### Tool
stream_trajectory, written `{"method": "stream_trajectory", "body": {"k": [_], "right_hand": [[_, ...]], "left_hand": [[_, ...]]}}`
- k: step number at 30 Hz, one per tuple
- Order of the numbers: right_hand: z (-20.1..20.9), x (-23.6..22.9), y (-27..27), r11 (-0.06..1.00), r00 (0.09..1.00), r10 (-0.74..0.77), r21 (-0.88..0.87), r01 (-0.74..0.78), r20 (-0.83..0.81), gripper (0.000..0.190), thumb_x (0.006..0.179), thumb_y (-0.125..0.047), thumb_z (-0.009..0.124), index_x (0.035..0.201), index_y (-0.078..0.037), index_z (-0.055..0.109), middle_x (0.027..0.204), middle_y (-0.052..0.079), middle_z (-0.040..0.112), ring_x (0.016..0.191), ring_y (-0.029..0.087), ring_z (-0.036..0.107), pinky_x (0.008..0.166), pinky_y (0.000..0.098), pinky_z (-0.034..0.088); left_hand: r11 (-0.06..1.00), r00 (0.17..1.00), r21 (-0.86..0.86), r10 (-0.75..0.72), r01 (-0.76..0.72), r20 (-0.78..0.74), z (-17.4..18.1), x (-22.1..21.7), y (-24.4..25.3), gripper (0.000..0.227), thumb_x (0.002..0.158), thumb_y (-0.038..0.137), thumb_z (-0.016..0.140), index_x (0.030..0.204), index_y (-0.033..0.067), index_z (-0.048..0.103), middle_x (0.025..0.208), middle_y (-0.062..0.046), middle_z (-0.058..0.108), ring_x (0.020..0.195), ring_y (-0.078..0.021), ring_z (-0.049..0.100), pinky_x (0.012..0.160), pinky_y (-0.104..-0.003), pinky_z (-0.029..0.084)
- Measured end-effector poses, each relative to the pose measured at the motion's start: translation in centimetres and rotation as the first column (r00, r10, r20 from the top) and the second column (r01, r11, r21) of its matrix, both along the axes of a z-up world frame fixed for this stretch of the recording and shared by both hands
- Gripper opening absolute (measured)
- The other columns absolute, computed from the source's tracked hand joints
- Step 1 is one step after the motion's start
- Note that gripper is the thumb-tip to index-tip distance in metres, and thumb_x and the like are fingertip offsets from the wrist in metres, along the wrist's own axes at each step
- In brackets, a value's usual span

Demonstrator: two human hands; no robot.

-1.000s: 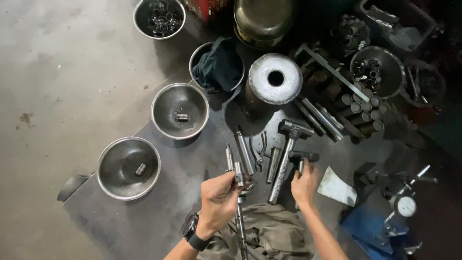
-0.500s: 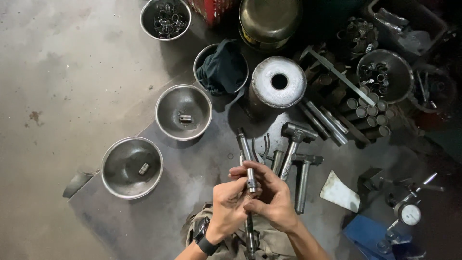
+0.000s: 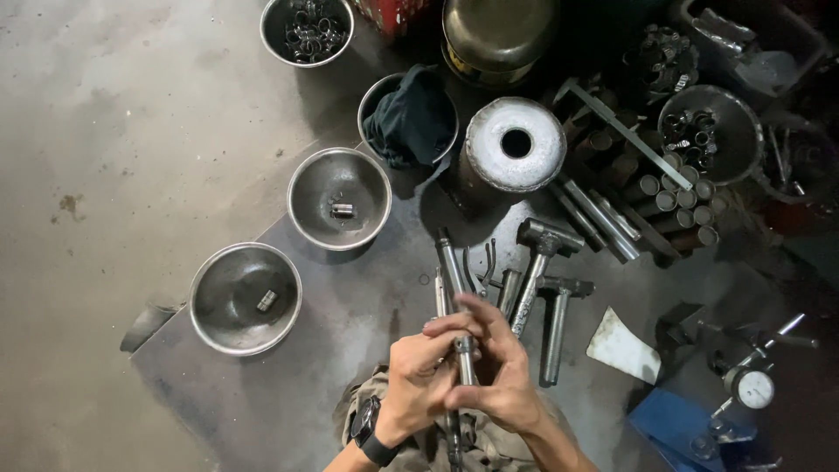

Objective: The person uses a hammer to tap a small metal ring onto a cylindrical metal rod, repeating the process several times. They then place the rod into a larger mechanical assembly and rotate it to check the fit.

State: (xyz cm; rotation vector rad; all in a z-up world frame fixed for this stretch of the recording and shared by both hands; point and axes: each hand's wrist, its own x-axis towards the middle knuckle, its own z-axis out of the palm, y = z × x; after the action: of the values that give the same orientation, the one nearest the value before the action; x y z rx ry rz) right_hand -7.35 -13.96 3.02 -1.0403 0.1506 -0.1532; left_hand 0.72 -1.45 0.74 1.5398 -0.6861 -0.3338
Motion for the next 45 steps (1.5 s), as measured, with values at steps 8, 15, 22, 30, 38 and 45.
{"method": "stream_trajectory", "body": {"k": [8, 15, 22, 30, 38, 45], "right_hand": [[-2.4, -0.6, -0.5, 0.999, 0.999, -0.044, -0.017, 0.044, -0.001, 0.102, 0.075, -0.021, 0.094, 0.157, 0.003, 0.038, 0.121, 0.018, 0.071, 0.116, 0.027, 0.067, 0.110, 0.0428, 0.052], [-2.4, -0.3, -0.1, 0.997, 0.999, -0.025, -0.067, 0.028, 0.044, 0.065, 0.080, -0.023, 0.091, 0.131, 0.005, 0.063, 0.128, 0.019, 0.069, 0.122, 0.030, 0.068, 0.110, 0.0479, 0.056], [-2.4, -0.8, -0.1, 0.982, 0.992, -0.006, -0.188, 0.031, 0.129, 0.057, 0.083, -0.020, 0.090, 0.128, 0.004, 0.064, 0.134, 0.020, 0.067, 0.132, 0.032, 0.062, 0.114, 0.0441, 0.052], [-0.9, 0.5, -0.3, 0.992, 1.000, -0.005, -0.126, 0.005, 0.007, 0.095, 0.074, -0.027, 0.091, 0.150, -0.002, 0.040, 0.146, 0.015, 0.056, 0.135, 0.027, 0.055, 0.114, 0.0434, 0.048], [-7.7, -0.2, -1.2, 0.920, 0.927, -0.350, -0.235, 0.313, -0.136, 0.042, 0.098, -0.015, 0.069, 0.134, 0.004, 0.059, 0.127, 0.017, 0.069, 0.116, 0.025, 0.069, 0.104, 0.0384, 0.058], [-11.8, 1.6, -0.9, 0.911, 0.869, -0.378, -0.298, 0.287, -0.320, 0.020, 0.097, 0.000, 0.063, 0.114, 0.006, 0.070, 0.105, 0.012, 0.076, 0.093, 0.019, 0.073, 0.088, 0.0331, 0.061]], "left_hand": [[0.995, 0.993, -0.053, -0.081, 0.086, 0.088, 1.2, 0.1, 0.5, 0.022, 0.080, 0.000, 0.073, 0.102, 0.0003, 0.068, 0.092, -0.015, 0.072, 0.079, -0.0316, 0.073, 0.069, -0.036, 0.057], [0.995, 0.993, 0.071, -0.071, 0.064, 0.096, -1.6, -0.8, 1.1, 0.017, 0.072, -0.002, 0.071, 0.087, 0.0026, 0.066, 0.077, -0.015, 0.063, 0.072, -0.0342, 0.068, 0.064, -0.038, 0.052], [0.999, 0.998, -0.028, -0.039, 0.037, -0.048, -1.7, -0.6, 0.9, 0.013, 0.077, -0.003, 0.065, 0.090, -0.0004, 0.067, 0.077, -0.014, 0.067, 0.068, -0.0302, 0.071, 0.059, -0.037, 0.053], [0.993, 0.992, 0.022, -0.111, 0.112, -0.064, -2.3, 0.2, 1.1, 0.011, 0.079, -0.006, 0.066, 0.088, -0.0004, 0.065, 0.073, -0.010, 0.063, 0.062, -0.0232, 0.066, 0.058, -0.033, 0.050], [0.981, 0.973, 0.118, 0.173, -0.156, -0.151, -7.5, 1.1, 0.0, 0.018, 0.087, -0.009, 0.063, 0.100, -0.0023, 0.073, 0.080, -0.008, 0.076, 0.069, -0.0103, 0.072, 0.062, -0.025, 0.055], [0.886, 0.855, 0.068, 0.460, -0.458, -0.241, -15.4, 1.8, -0.5, 0.027, 0.089, -0.006, 0.071, 0.116, -0.0040, 0.075, 0.095, -0.006, 0.079, 0.086, -0.0061, 0.069, 0.078, -0.023, 0.056]]}}
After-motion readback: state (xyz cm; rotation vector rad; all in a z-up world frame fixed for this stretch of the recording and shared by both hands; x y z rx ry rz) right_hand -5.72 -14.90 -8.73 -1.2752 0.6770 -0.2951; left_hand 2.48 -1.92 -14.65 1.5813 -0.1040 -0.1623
